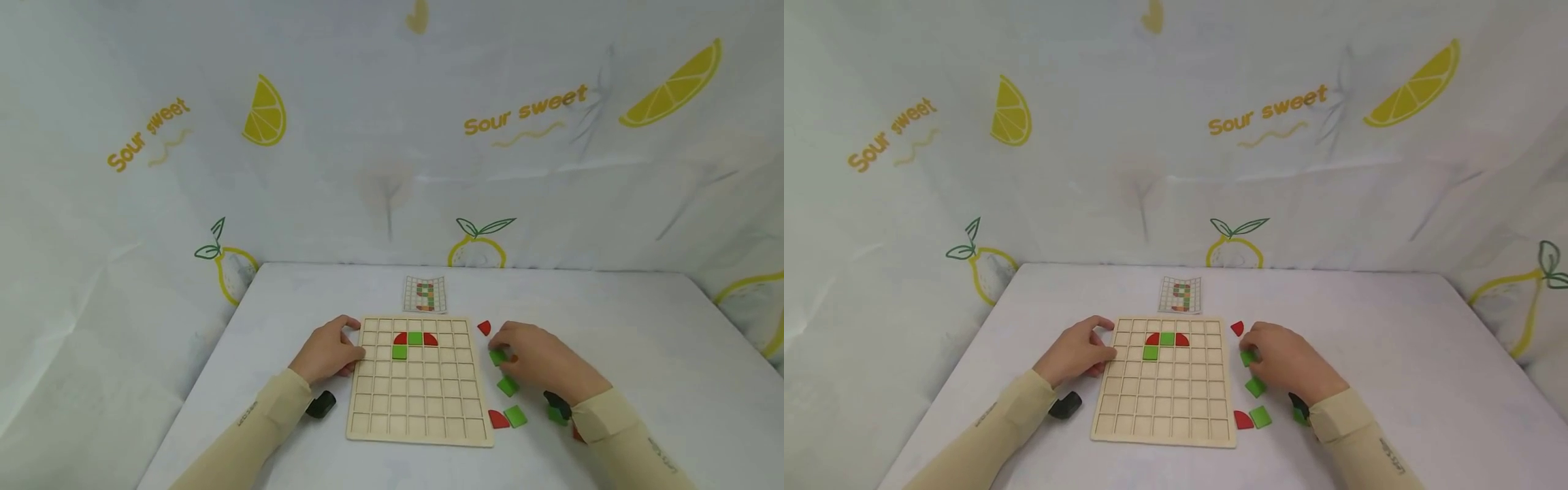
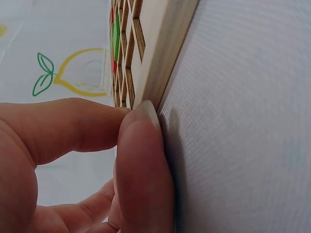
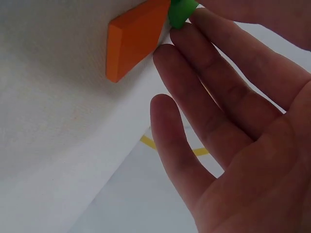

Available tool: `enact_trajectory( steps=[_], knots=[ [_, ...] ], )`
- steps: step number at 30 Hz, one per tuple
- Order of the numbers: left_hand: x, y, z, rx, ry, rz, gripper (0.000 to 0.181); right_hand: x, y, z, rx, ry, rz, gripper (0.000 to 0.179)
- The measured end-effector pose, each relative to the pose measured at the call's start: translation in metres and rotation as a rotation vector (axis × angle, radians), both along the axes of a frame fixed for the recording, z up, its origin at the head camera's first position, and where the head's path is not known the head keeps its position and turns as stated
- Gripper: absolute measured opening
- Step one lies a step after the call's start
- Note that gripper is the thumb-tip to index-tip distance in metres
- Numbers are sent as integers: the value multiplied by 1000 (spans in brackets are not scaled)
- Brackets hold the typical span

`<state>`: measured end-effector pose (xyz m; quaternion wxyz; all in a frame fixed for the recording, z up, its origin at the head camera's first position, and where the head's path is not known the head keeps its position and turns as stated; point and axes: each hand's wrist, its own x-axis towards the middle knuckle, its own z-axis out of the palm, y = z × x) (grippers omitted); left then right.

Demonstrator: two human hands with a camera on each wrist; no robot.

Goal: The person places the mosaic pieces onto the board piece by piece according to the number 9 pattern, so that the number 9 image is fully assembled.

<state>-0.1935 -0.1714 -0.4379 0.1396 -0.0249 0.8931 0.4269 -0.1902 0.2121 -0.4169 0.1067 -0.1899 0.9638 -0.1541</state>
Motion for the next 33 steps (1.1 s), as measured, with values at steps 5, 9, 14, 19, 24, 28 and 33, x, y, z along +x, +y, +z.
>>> enact_trajectory(
  steps=[5, 9, 14, 19, 24, 28, 33],
  knots=[
    [0, 0, 0, -7, 1, -1, 55, -1, -1, -1, 5, 15, 7, 26],
    [0, -1, 1, -17, -3, 4, 55, -1, -3, -1, 7, 14, 2, 24],
    [-1, 0, 1, -20, 9, 2, 54, -2, -2, 3, 20, 25, -38, 26],
    [0, 1, -1, -17, -1, -2, 54, -2, -2, 7, 3, 10, -59, 26],
    [-1, 2, -2, -12, 9, -11, 54, -1, -11, 8, -2, 34, -38, 24],
    [-1, 1, -2, -22, 14, -12, 55, -3, -23, 13, 0, 47, -14, 25],
    [-1, 0, -2, -25, 14, -11, 55, -5, -45, 16, -5, 34, 4, 24]
  ],
)
